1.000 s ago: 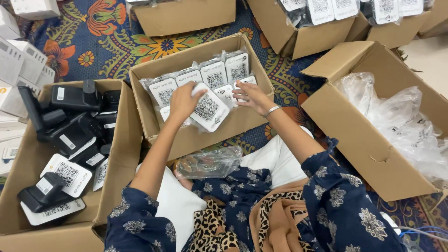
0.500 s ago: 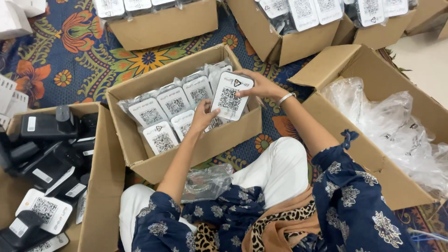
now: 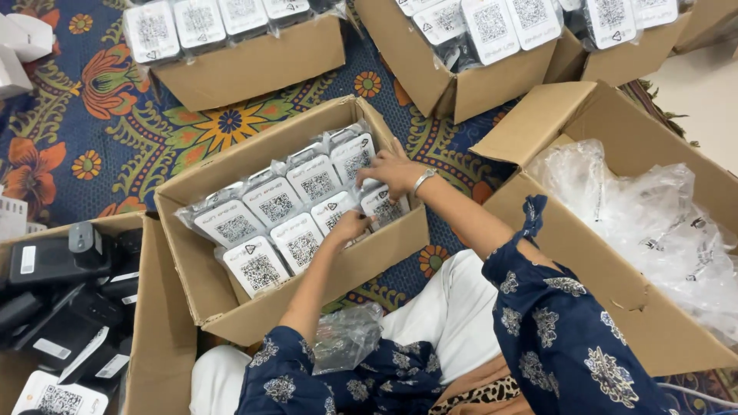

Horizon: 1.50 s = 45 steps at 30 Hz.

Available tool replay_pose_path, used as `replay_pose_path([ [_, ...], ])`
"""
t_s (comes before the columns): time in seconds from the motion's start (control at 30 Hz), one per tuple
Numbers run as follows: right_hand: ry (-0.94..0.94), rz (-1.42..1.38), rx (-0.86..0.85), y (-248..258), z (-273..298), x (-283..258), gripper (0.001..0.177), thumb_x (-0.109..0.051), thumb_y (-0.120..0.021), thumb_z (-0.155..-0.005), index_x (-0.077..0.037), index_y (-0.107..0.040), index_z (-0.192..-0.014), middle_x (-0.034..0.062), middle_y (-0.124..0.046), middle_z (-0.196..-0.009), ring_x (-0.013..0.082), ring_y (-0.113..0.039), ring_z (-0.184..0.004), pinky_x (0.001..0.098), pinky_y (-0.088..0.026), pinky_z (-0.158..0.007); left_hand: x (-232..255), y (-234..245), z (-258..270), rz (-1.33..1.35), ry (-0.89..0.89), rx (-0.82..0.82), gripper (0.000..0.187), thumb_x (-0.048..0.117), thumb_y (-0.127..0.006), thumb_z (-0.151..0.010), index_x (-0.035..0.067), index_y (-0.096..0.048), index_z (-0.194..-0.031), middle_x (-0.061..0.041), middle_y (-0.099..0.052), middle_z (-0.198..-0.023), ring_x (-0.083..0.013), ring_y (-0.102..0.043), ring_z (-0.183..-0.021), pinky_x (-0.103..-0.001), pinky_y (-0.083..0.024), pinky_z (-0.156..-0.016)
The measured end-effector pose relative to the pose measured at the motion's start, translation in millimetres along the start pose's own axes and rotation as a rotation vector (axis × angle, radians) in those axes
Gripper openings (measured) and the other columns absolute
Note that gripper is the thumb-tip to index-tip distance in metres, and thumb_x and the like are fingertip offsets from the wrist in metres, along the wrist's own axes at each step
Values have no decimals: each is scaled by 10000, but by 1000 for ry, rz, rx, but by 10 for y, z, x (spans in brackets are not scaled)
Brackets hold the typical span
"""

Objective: The person packs electronic devices with QR code labels from plastic bags into a cardboard box.

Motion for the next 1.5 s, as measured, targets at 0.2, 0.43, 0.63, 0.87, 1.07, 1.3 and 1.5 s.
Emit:
replay_pose_path([
  [0.2,12,40,231,-342,24,135,944,-85,-903,-534,-288,-531,-1378,65,-545,-1314,313,-423,-1377,703,-96,-1194,-91,-26,-107,-264,60,-88,458,461,-719,-911,14,-765,-1002,-174,-764,-856,-247,-712,-770,-410,-544,-752],
  [0.43,32,-287,698,-89,1087,335,934,-330,-918,-724,-197,-443,-1517,174,-449,-1479,400,-338,-1442,724,-88,-1130,1477,743,778,-448,-62,554,491,79,-704,-771,-141,-587,-1194,-323,-655,-1084,-476,-636,-1078,-519,-515,-934],
  [0.63,-961,-128,924,-381,2755,1156,1092,-428,-900,-562,14,-420,-1437,200,-482,-1428,373,-417,-1342,571,-262,-1118,2795,371,1380,-327,-441,718,712,-102,-567,-756,-164,-387,-1442,-344,-524,-1332,-500,-538,-1235,-493,-410,-1100],
  [0.87,-888,-78,666,-710,2780,1341,245,-244,-746,-922,-47,-635,-1017,213,-712,-879,408,-697,-847,522,-526,-726,3020,-338,1602,-240,-547,517,650,-76,-604,-773,-62,-431,-1400,-320,-487,-1329,-494,-534,-1205,-493,-447,-1041],
  [1.07,-729,-57,705,-546,2036,880,262,-248,-753,-867,-32,-642,-966,213,-704,-806,417,-696,-768,528,-526,-644,2569,-202,2330,-354,-575,364,381,-16,-578,-862,25,-578,-1240,-224,-599,-1200,-431,-606,-1120,-506,-497,-943],
  [1.3,-304,-168,1117,468,1492,-998,388,-108,-728,-819,-6,-619,-1177,203,-654,-1124,387,-613,-1053,482,-487,-915,153,-338,2551,-804,-365,66,680,365,-951,-502,19,-704,-1033,-252,-690,-1009,-467,-664,-995,-552,-540,-821],
  [1.5,-64,-446,1027,388,1214,-2104,328,-118,-716,-894,-39,-634,-1201,151,-673,-1174,358,-626,-1123,457,-465,-964,-642,230,3026,-601,-152,223,132,141,-667,-872,111,-740,-977,-212,-737,-974,-379,-718,-980,-478,-554,-879],
])
Point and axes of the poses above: each hand's wrist, its own z-axis away from the middle knuckle, its own y-axis out of the back of the hand, x = y × z, the point moved 7 cm from there along -z, towards the middle knuckle
